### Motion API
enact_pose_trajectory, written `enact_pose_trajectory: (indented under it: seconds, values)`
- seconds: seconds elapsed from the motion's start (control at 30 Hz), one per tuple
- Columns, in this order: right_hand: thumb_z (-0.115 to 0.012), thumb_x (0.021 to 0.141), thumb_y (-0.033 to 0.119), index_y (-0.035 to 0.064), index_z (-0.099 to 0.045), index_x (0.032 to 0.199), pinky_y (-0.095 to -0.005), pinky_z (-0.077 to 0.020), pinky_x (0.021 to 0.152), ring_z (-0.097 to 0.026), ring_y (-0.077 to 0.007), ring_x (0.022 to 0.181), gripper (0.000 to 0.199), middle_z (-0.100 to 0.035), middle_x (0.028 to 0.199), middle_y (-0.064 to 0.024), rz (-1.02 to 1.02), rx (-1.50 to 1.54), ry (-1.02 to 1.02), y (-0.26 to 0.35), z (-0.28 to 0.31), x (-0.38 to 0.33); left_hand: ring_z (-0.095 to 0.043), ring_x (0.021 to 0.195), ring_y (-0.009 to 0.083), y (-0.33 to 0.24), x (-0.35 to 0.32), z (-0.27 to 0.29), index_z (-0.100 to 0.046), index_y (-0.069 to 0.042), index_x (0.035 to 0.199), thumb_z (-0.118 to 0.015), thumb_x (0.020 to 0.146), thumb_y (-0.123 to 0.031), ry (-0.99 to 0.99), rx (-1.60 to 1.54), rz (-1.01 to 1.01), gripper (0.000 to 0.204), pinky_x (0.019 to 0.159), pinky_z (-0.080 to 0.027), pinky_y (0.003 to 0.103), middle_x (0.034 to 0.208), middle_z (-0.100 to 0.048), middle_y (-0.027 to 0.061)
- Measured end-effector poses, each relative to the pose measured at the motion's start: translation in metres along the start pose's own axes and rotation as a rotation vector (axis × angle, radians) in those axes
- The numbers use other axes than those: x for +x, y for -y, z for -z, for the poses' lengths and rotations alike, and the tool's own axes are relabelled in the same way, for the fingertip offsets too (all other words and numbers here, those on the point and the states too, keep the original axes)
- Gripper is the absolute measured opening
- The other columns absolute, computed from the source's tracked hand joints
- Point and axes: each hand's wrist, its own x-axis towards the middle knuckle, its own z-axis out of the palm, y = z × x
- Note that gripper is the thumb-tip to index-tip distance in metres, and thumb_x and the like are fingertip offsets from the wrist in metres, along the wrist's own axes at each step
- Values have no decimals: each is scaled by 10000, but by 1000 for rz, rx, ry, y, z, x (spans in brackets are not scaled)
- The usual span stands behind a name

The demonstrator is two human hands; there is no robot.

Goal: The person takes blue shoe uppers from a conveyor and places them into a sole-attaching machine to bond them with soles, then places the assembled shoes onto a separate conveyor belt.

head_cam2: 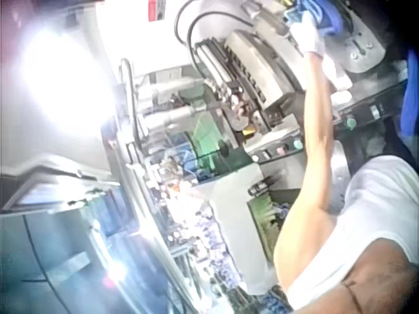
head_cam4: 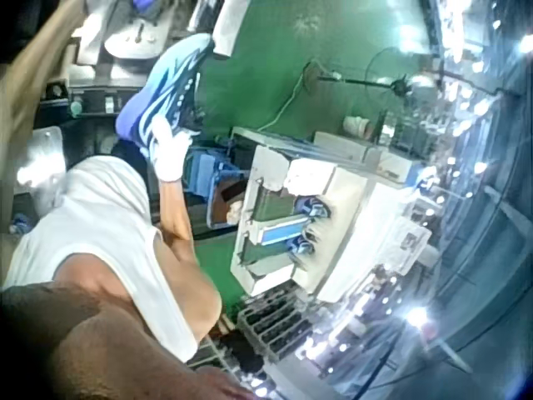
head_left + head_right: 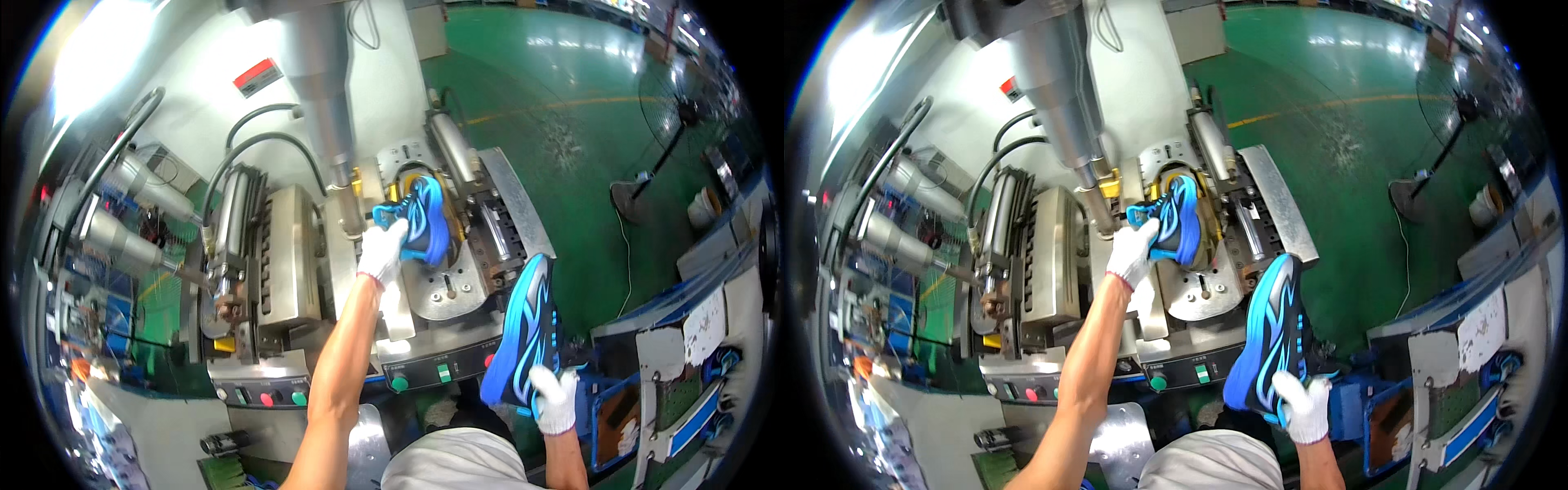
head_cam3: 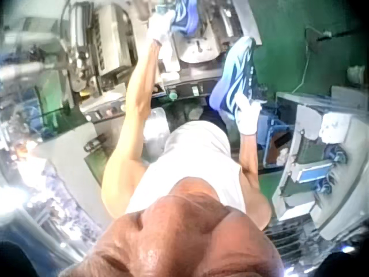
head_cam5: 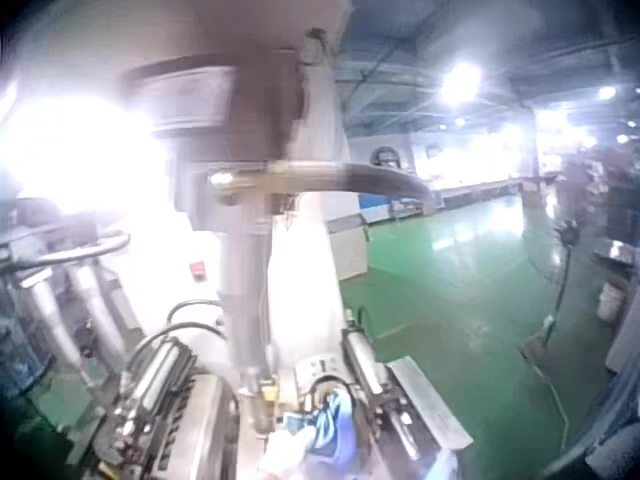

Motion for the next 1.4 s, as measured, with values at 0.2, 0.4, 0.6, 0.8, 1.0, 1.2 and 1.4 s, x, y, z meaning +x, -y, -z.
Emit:
enact_pose_trajectory:
  seconds: [0.2,0.4,0.6,0.8,1.0,1.2,1.4]
  values:
    - [-794,906,149,6,-731,985,-288,-526,588,-656,-115,703,174,-710,841,-55,-70,-166,457,54,-109,144,-567,1077,106,-44,-219,63,-533,-19,1433,-621,997,-88,20,-36,-58,450,971,-476,274,1222,-633,34]
    - [-689,836,322,18,-745,1026,-481,-589,838,-738,-393,918,363,-755,997,-229,659,-1344,287,-77,-253,352,-505,879,62,-6,-403,154,-520,1,1469,-659,863,-19,-9,-1,329,622,772,-459,230,1041,-598,-33]
    - [-766,767,383,63,-670,744,-435,-511,629,-662,-247,647,335,-699,741,-117,574,-1195,535,-119,-284,332,-581,957,130,87,-584,181,-547,-3,1330,-670,946,-117,-656,111,547,419,885,-503,286,1076,-600,66]
    - [-769,943,258,124,-566,960,-358,-508,765,-627,-179,833,243,-655,897,-58,452,-1231,398,-74,-229,475,-592,1246,476,271,-513,172,-416,-14,1500,-742,891,-263,-1034,297,705,735,1035,-481,496,1301,-637,291]
    - [-663,1008,189,-7,-378,1580,-431,-414,1156,-521,-297,1396,668,-427,1608,-225,1036,-858,978,-124,-206,25,-571,1241,477,312,-575,147,-464,-20,1425,-796,846,-350,-1148,409,726,744,1026,-480,547,1347,-564,309]
    - [-822,789,169,-25,-185,1615,-549,-246,1243,-300,-505,1486,1062,-318,1604,-333,1166,-1876,1052,-222,-159,-38,-543,1314,447,294,-662,241,-433,21,1485,-790,828,-508,-1241,449,607,916,1099,-449,504,1456,-510,302]
    - [-822,810,166,-60,-292,1586,-477,-246,1261,-307,-458,1511,966,-309,1627,-311,986,-1520,1233,-209,-149,-85,-645,1093,414,328,-686,328,-589,-16,1209,-756,839,-523,-1539,479,1073,650,920,-530,526,1200,-604,242]
